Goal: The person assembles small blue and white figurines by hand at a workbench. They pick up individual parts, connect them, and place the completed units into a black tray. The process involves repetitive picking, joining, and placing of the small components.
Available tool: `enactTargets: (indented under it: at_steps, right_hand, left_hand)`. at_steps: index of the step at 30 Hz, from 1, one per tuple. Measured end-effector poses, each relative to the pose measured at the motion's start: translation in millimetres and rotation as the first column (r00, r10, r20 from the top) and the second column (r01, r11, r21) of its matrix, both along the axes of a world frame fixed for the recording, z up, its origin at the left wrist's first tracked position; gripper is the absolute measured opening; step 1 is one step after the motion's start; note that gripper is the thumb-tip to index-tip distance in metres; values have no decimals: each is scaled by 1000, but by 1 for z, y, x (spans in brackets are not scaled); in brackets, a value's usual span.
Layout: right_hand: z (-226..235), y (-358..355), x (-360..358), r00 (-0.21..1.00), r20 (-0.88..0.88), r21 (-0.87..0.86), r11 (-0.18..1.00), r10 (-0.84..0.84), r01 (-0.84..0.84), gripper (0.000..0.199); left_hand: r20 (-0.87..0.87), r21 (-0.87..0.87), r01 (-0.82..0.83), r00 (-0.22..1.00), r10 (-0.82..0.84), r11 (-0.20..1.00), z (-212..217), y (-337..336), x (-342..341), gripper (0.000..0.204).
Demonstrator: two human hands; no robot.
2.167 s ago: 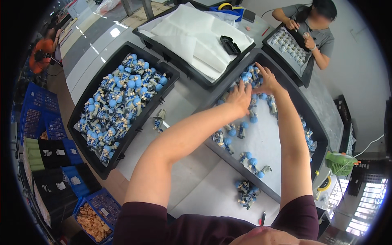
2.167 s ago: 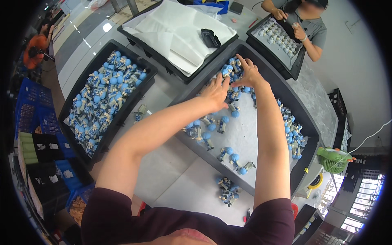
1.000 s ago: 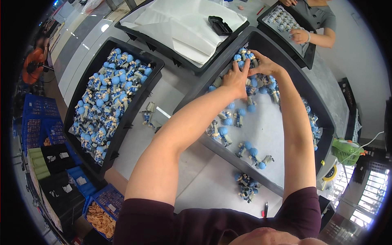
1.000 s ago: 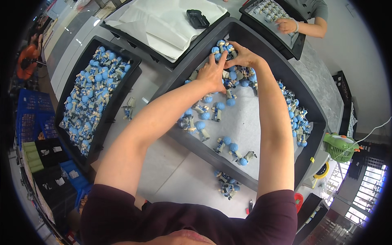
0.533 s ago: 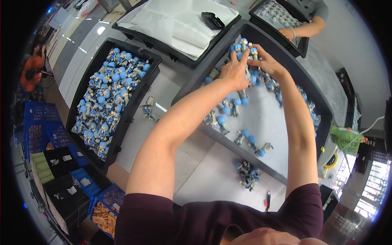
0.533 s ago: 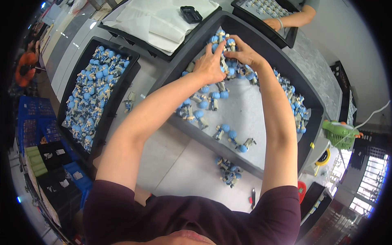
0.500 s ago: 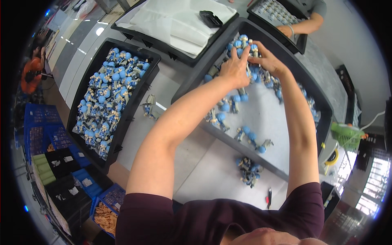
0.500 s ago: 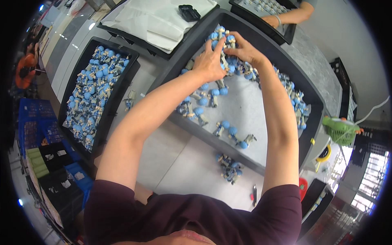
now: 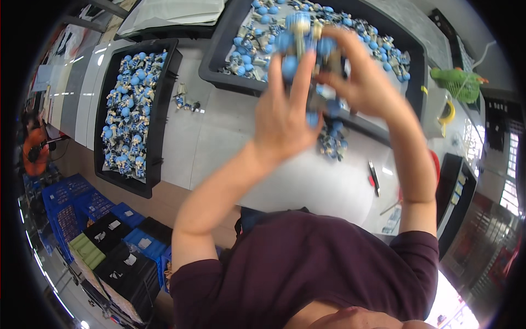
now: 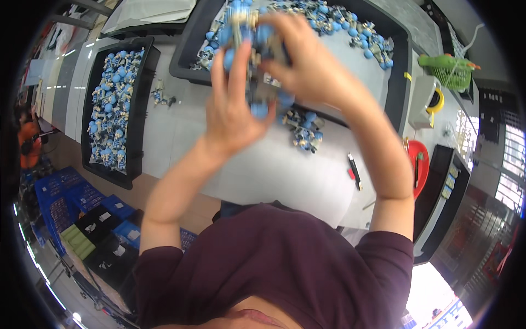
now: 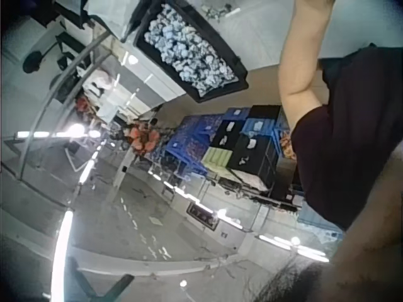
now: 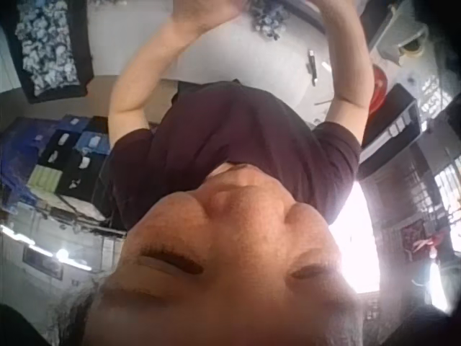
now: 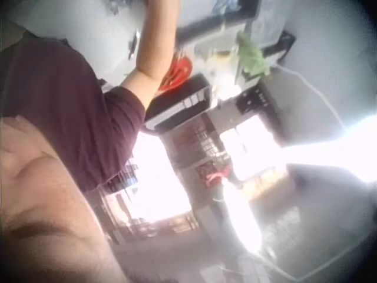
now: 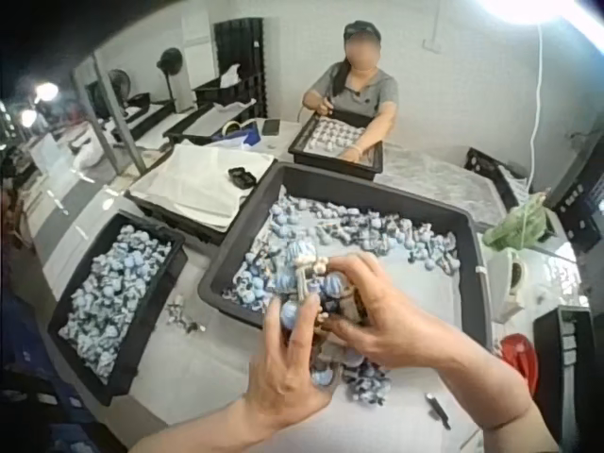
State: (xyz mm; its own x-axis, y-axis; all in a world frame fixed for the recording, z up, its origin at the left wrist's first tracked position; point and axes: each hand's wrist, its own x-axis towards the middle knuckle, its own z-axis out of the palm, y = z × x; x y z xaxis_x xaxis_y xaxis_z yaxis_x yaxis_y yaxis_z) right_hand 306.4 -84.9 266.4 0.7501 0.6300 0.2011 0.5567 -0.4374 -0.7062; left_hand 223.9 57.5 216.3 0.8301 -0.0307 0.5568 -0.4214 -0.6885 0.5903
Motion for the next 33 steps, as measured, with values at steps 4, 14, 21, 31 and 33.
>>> enactTargets:
  at_steps: [4,14,21,31,33]
  right_hand:
    - [-51,-33,-107,963,-262,-11,998,-69,68,54]
    - [-160,-54,-174,890,145,-206,866,-433,455,64]
    - [-118,-66,-160,907,149,-232,878,-394,419,64]
    - [-108,-128,61,912,173,-160,903,-372,398,68]
    - [-120,-130,105,911,261,-302,869,-321,393,78]
  left_hand:
    - [-254,-104,61,963,-86,993,-58,-34,-108,89]
    - [-359,-123,127,919,-163,984,-149,-59,-124,94]
    - [-567,-30,85,819,-87,996,-146,-59,-111,112]
    - [-483,-110,239,836,-262,965,-150,-13,-111,114]
    - [-339,-105,265,897,-285,959,-129,0,-98,88]
